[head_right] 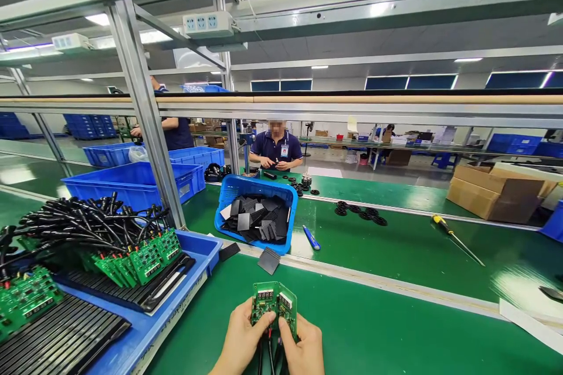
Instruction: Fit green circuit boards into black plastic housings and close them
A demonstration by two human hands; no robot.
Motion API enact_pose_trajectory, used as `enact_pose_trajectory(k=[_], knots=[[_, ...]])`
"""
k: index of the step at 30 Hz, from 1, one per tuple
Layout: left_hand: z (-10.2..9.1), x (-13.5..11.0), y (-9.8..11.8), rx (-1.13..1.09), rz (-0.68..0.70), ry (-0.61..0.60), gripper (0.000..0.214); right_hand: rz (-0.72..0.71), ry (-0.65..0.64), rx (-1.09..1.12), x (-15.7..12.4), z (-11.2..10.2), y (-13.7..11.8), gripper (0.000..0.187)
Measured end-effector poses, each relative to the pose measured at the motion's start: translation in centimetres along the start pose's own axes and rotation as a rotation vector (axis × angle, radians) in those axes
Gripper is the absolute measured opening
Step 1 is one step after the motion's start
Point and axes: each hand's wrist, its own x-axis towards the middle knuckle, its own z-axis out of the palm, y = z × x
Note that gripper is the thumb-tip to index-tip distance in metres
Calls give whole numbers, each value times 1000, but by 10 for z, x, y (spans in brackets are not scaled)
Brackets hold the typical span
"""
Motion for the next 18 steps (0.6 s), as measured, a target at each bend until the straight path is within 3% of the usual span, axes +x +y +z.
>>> enact_pose_trajectory(k=[4,7,11,14,16,18], knots=[[-8,3,7,78,16,-61,26,179,-107,97,3,3,10,59],[-16,2,13,192,17,-91,19,195,-90,131,4,7,6,62],[-30,3,10,516,140,-80,24,271,-60,179,2,10,1,66],[-48,7,7,695,69,-43,28,307,-51,200,2,11,6,70],[-63,13,5,788,5,-24,38,312,-87,232,3,11,12,72],[-77,19,4,914,93,72,62,296,-135,264,4,13,17,69]])
